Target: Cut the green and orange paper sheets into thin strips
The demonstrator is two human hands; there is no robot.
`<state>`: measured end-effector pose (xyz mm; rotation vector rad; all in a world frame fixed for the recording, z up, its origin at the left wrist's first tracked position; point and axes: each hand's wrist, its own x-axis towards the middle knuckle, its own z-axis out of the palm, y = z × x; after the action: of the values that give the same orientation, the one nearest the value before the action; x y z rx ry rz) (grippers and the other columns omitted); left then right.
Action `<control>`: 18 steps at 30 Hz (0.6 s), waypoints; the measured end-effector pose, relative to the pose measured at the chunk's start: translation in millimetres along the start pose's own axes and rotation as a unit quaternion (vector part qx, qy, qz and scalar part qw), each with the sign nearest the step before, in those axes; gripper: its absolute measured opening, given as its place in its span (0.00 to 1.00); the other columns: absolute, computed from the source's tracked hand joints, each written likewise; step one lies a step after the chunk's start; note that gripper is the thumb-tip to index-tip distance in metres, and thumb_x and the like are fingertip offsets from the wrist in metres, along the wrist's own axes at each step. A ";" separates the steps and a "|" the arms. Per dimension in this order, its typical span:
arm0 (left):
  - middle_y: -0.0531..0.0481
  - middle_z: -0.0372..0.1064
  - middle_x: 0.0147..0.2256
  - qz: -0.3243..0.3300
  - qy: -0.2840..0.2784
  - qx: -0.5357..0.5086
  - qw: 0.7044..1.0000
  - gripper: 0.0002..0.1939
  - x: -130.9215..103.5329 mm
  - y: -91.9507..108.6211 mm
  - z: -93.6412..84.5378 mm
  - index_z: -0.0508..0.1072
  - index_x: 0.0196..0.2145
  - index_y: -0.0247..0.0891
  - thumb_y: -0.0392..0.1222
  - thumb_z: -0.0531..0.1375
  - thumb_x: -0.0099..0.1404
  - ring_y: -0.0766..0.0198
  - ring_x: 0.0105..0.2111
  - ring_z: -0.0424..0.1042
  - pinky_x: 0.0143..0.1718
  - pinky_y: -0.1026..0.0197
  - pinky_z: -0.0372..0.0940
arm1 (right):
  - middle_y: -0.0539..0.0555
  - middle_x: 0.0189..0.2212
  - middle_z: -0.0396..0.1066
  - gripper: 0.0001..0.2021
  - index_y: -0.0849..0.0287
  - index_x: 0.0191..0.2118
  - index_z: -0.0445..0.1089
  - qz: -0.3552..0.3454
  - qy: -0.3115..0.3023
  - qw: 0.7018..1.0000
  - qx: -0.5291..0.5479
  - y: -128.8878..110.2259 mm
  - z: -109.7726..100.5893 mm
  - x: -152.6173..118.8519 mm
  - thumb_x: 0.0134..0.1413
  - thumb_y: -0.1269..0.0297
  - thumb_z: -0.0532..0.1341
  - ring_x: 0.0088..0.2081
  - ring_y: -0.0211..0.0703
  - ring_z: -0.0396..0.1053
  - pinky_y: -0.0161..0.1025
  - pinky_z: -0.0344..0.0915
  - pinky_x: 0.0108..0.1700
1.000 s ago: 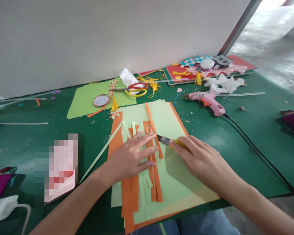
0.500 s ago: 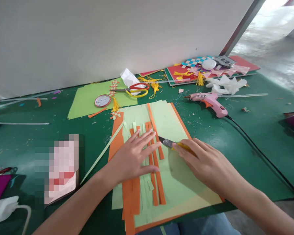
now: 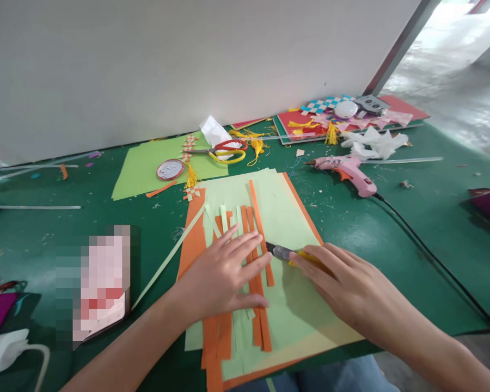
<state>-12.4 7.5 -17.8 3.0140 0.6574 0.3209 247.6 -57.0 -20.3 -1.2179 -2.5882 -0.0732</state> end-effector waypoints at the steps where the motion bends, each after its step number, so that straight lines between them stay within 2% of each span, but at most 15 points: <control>1: 0.31 0.67 0.55 0.008 0.008 0.009 1.000 0.34 0.7 2.1 -0.6 0.69 0.54 0.32 0.65 0.52 0.66 0.44 0.58 0.64 0.59 0.36 0.57 | 0.62 0.43 0.68 0.16 0.67 0.52 0.67 -0.002 -0.002 1.000 0.004 -1.1 -0.5 -2.0 0.62 0.76 0.50 0.42 0.49 0.67 0.47 0.71 0.40; 3: 0.33 0.71 0.50 0.021 0.030 0.025 0.999 0.30 2.9 5.9 -1.0 0.70 0.53 0.30 0.60 0.53 0.68 0.46 0.53 0.69 0.57 0.38 0.62 | 0.63 0.44 0.68 0.16 0.68 0.53 0.66 -0.008 -0.007 1.000 0.018 -3.3 -1.7 -5.6 0.62 0.76 0.50 0.42 0.50 0.67 0.47 0.71 0.40; 7: 0.42 0.75 0.44 0.010 0.070 0.028 0.997 0.14 8.0 8.4 2.1 0.71 0.46 0.31 0.44 0.56 0.71 0.56 0.47 0.73 0.56 0.48 0.65 | 0.63 0.43 0.68 0.15 0.69 0.53 0.66 -0.013 -0.008 0.999 0.038 -7.0 -4.4 -9.0 0.62 0.76 0.51 0.40 0.49 0.67 0.47 0.71 0.39; 9: 0.43 0.74 0.44 -0.011 0.071 0.004 0.997 0.14 9.1 6.3 4.7 0.71 0.45 0.32 0.46 0.56 0.71 0.56 0.49 0.72 0.57 0.50 0.65 | 0.63 0.43 0.68 0.15 0.68 0.52 0.67 -0.012 -0.004 0.999 0.035 -8.0 -5.3 -9.1 0.62 0.75 0.51 0.40 0.49 0.67 0.47 0.71 0.37; 13: 0.39 0.68 0.54 -0.072 0.051 -0.017 0.996 0.26 6.8 0.0 8.3 0.69 0.51 0.32 0.58 0.54 0.68 0.51 0.58 0.64 0.60 0.47 0.61 | 0.63 0.42 0.69 0.14 0.68 0.50 0.68 -0.009 0.001 1.000 0.028 -8.8 -5.7 -9.0 0.62 0.76 0.51 0.40 0.50 0.67 0.47 0.71 0.35; 18: 0.39 0.64 0.58 -0.084 0.025 -0.017 0.996 0.28 3.7 -2.1 9.5 0.68 0.52 0.32 0.60 0.53 0.68 0.50 0.61 0.60 0.62 0.44 0.58 | 0.63 0.42 0.69 0.15 0.68 0.50 0.68 -0.005 -0.001 1.000 0.024 -9.5 -5.5 -10.2 0.62 0.76 0.50 0.40 0.49 0.67 0.46 0.71 0.37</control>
<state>-8.0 11.0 -26.6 2.9015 0.8939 0.3969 247.8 -71.6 -17.1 -1.1876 -2.5827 -0.0117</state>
